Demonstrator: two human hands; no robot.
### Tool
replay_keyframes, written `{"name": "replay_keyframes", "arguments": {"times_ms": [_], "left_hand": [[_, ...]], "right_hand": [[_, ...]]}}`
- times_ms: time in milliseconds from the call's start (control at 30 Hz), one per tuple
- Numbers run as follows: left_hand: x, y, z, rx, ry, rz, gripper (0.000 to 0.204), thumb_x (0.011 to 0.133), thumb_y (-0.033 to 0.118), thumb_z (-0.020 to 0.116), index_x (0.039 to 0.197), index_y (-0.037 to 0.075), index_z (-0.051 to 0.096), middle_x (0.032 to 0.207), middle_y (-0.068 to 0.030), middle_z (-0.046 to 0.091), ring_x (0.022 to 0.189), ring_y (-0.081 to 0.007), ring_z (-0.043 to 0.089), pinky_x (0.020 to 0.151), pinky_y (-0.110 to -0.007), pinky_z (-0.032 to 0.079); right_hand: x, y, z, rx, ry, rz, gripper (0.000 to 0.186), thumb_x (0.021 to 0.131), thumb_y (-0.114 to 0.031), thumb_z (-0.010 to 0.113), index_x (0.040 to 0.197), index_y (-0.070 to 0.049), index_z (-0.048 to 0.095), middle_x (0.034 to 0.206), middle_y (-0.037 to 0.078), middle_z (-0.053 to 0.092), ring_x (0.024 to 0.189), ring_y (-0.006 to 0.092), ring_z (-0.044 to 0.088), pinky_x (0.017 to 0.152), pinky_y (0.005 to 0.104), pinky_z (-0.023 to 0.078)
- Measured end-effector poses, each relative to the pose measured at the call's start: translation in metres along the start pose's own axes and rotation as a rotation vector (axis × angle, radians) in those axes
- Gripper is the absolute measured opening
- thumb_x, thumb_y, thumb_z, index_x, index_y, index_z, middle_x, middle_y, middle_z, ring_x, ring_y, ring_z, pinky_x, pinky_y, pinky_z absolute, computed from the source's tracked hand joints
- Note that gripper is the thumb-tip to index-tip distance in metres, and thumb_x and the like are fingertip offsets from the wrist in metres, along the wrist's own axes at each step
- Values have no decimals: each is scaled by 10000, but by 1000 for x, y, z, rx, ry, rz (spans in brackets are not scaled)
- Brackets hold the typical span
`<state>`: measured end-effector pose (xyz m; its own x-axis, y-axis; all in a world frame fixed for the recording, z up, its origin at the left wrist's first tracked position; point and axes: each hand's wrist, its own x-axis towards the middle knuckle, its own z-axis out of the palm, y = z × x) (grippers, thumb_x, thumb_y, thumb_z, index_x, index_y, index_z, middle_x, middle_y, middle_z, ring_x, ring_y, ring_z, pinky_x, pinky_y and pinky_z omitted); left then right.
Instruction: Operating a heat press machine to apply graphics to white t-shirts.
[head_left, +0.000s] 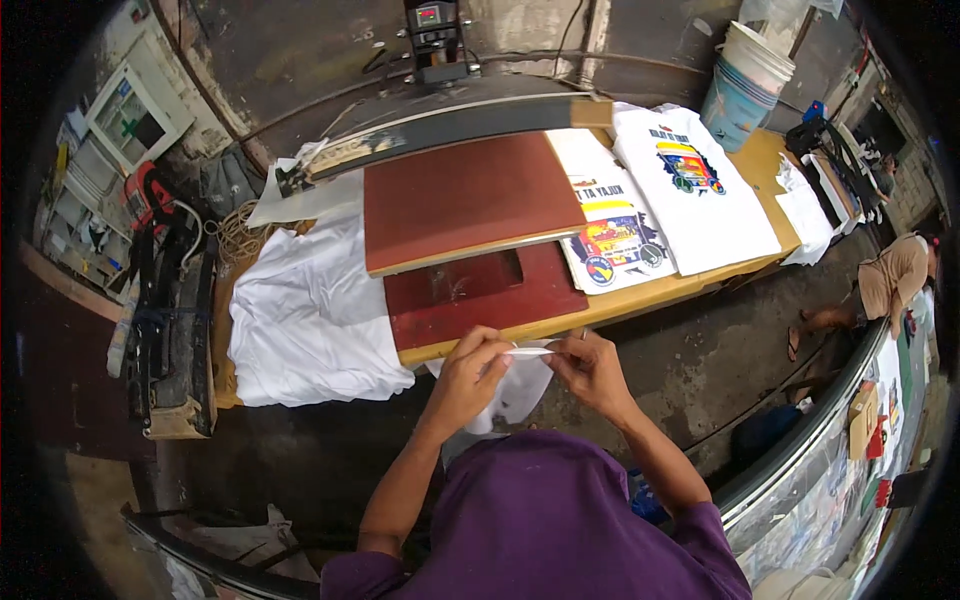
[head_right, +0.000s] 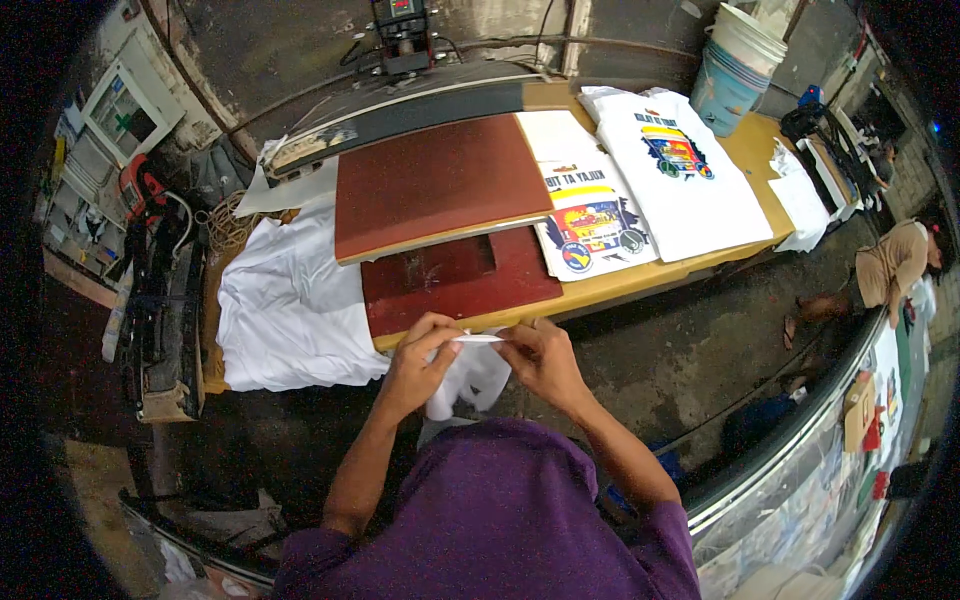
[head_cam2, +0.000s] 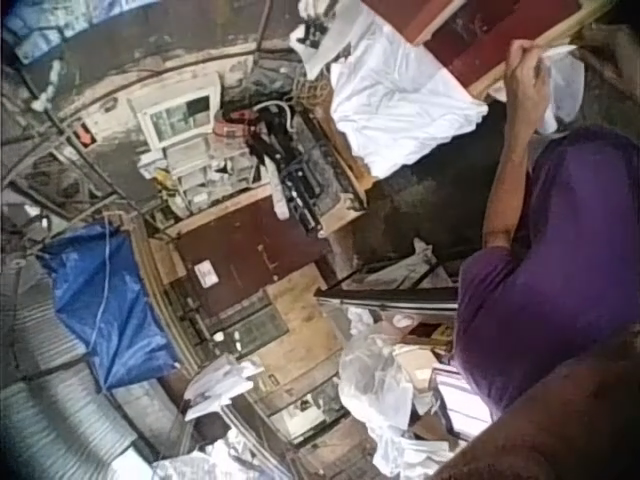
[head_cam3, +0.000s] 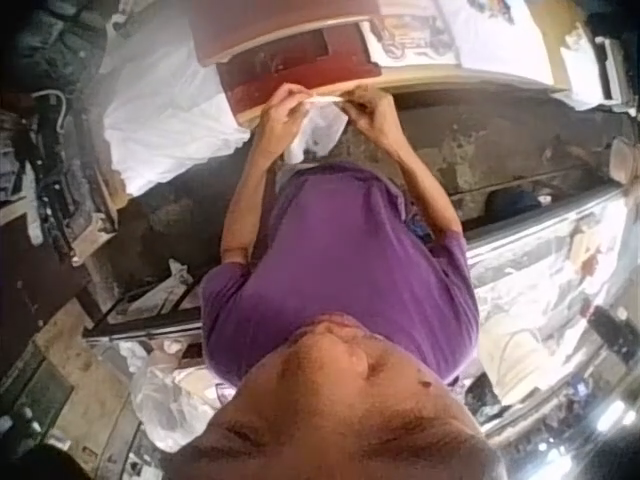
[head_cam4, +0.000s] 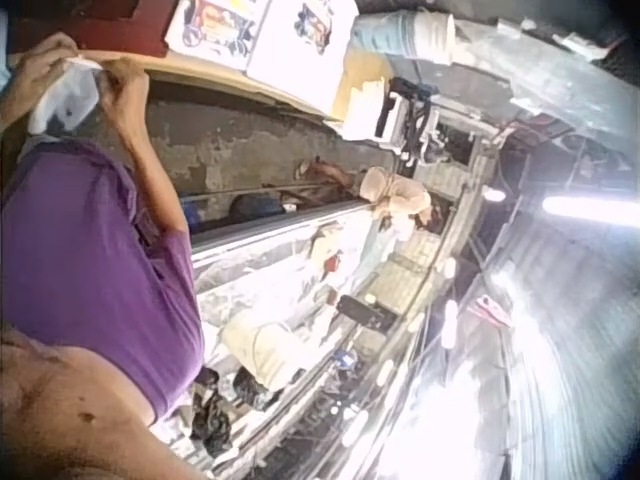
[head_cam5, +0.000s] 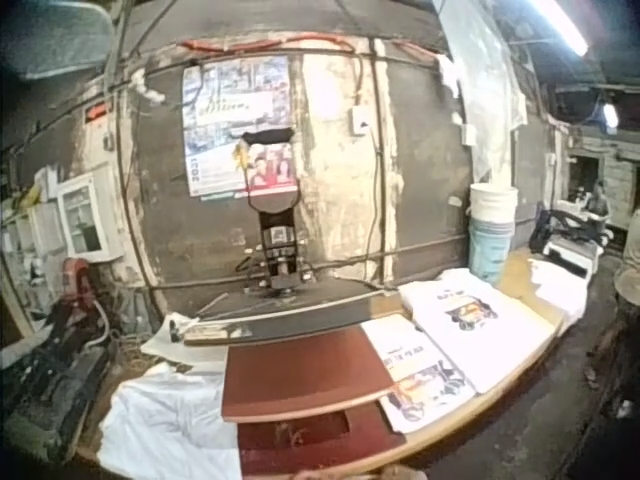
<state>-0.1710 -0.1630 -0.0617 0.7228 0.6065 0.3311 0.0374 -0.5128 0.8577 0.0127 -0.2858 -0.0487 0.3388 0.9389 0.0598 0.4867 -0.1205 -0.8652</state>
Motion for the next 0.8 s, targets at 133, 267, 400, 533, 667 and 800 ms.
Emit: {"name": "replay_keyframes", "arguments": {"times_ms": [133,267,400,533,667,800], "left_hand": [[10,13,20,-35,-66,-122,168,984,102,522,1033,-25,620,890,-99,595,839,-204,599,736,-327,482],[16,15,21,-338,-138,-315,156,989,118,543,1032,-8,624,906,-32,619,849,-111,560,757,-283,460],[18,18,17,-599,-361,-454,149,954,121,615,1050,7,627,979,17,623,899,-82,561,827,-263,456],[23,27,26,-660,-479,-393,480,831,72,743,1270,22,556,1034,-15,629,979,-112,591,904,-280,464],[32,28,12,-500,-484,-412,574,792,95,783,1311,32,545,1039,-23,641,949,-113,596,886,-274,462],[31,24,15,-356,-595,-303,419,835,138,765,1216,36,623,1009,-25,649,894,-85,581,782,-263,480]], "right_hand": [[1,6,-23,59,30,-395,146,931,-85,677,832,-8,602,786,-18,590,719,38,502,631,223,401],[-3,16,-34,542,-251,130,120,969,-130,648,910,-33,610,800,-46,581,738,26,490,628,219,391],[-7,20,-46,500,-160,-16,111,988,-133,620,952,-29,608,793,-46,563,750,27,482,644,214,395],[-9,13,-55,469,-221,-102,62,956,-78,632,969,-21,614,852,15,609,769,78,536,664,240,426],[-13,4,-62,280,-278,-212,155,872,11,658,1017,-28,623,931,67,659,813,151,621,684,289,473],[-13,-5,-61,177,-192,-284,239,816,30,688,1042,-40,649,981,86,679,845,210,660,701,340,521]]}}
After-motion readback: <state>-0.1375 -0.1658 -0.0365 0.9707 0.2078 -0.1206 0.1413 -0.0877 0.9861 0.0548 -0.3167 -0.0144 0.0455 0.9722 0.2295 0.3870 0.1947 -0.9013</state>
